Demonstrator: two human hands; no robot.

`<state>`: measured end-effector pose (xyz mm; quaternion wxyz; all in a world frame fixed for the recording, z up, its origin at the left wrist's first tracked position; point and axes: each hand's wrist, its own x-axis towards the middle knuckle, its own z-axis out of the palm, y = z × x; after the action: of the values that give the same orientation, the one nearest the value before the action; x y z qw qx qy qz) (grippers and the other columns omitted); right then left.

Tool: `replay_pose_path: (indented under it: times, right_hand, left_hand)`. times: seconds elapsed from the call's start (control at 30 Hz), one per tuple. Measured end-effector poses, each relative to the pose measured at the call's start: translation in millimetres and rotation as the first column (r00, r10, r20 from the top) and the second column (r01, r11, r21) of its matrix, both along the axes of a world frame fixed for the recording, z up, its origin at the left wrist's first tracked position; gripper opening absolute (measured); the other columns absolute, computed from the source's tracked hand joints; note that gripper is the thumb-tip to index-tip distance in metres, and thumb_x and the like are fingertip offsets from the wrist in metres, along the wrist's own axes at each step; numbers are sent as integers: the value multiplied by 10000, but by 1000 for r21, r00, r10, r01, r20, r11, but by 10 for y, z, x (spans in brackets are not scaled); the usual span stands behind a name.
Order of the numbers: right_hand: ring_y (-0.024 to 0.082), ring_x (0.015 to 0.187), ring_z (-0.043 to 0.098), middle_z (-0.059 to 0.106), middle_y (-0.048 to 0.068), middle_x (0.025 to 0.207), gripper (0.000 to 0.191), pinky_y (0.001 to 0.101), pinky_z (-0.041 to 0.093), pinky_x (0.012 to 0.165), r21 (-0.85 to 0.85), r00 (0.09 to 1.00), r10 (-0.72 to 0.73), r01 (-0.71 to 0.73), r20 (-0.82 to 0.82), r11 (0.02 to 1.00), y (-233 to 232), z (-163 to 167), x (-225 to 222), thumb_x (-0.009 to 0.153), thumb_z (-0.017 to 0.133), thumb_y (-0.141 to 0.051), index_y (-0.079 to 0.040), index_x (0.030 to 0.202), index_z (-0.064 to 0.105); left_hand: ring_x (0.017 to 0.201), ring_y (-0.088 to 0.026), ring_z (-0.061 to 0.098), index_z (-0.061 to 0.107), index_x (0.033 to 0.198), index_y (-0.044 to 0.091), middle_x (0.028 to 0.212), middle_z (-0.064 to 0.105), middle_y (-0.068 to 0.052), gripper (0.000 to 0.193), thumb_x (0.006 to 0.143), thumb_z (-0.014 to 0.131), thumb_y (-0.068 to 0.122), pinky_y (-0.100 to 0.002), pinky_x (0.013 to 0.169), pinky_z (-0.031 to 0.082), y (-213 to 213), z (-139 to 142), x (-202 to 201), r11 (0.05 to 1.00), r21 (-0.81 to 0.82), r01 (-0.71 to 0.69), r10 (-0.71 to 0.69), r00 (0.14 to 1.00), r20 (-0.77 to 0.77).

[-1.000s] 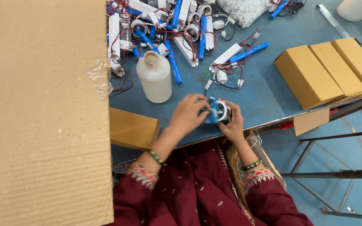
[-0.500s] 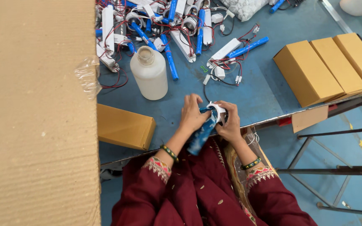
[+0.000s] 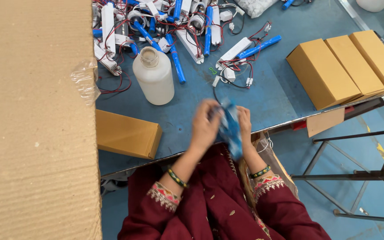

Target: The person assembles small cardboard boxes and packs electronic components, including white plastic housings, blue cylindrical parts, and wires, into them. They wrap some items in plastic bags and use a blue and white striped cloth to wipe a component before placing it in a box. The person closes the boxes after packing.

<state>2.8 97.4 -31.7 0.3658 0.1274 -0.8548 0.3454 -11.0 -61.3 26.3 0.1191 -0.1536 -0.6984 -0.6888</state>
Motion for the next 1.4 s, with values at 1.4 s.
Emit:
replay_pose_path:
  times: [1.4]
  right_hand:
    - [355,1009,642,675,143,1069,482,410,520,904,-91,971,-146,166,189,982,12,-14,-38,742,827,-72,-33,1183,636]
  left_hand:
    - [1139,-324,608,699,1241,61,1233,564,-142,385,877,624,-35,-389,887,555,59,41,138,882,-461,-98,-61,946,-318]
